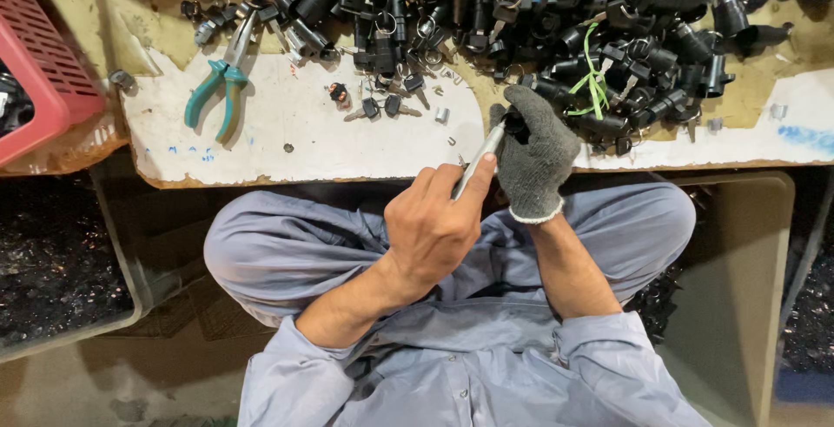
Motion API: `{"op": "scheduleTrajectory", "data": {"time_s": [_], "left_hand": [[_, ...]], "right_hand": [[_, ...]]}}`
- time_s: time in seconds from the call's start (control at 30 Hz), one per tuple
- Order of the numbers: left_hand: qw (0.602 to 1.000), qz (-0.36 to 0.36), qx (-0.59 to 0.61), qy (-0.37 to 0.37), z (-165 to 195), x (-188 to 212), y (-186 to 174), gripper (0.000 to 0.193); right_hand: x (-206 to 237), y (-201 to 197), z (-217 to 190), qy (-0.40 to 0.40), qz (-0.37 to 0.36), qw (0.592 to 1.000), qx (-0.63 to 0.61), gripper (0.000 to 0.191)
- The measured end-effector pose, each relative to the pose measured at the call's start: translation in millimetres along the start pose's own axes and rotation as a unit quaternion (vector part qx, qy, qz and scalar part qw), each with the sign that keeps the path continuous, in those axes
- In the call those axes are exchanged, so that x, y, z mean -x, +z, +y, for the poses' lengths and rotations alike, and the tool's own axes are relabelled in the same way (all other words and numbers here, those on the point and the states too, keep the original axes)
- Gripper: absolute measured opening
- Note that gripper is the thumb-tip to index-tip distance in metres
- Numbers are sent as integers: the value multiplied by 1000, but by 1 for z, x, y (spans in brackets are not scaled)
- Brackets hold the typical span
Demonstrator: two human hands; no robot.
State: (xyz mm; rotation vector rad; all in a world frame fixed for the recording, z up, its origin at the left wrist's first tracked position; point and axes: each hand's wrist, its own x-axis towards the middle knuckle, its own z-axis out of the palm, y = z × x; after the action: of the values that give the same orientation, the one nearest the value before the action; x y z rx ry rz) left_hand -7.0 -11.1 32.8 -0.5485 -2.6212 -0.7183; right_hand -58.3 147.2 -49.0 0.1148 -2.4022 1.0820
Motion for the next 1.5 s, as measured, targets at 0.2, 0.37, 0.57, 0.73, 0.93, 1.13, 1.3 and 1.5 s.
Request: {"op": "scheduleTrajectory", "data": {"time_s": [0.2,0.37,0.57,0.73,0.93,1.13,1.3,1.5], "left_hand": [[999,-34,-22,-16,12,-7,0,46],[993,-108,5,-44,19,-17,6,49],[986,-148,71,-15,10,-41,11,45],[975,-163,146,41,-20,-65,10,17],[957,-173,222,65,-46,-94,16,9],[964,-197,163,68,-48,-101,29,6],[985,-140,86,51,-12,-36,42,34],[992,-33,122,19,-15,-7,41,50]], "right_hand": [[-1,-1,-6,23,-11,1000,-9,27],[6,-4,0,-22,-27,999,-9,33],[12,1,18,12,-45,997,-65,36],[10,4,17,20,21,999,25,28],[5,0,2,-29,43,998,48,28],[-2,0,-7,-9,43,999,11,18],[4,1,-11,-2,38,998,-51,27],[5,5,-9,-33,46,998,6,31]]}}
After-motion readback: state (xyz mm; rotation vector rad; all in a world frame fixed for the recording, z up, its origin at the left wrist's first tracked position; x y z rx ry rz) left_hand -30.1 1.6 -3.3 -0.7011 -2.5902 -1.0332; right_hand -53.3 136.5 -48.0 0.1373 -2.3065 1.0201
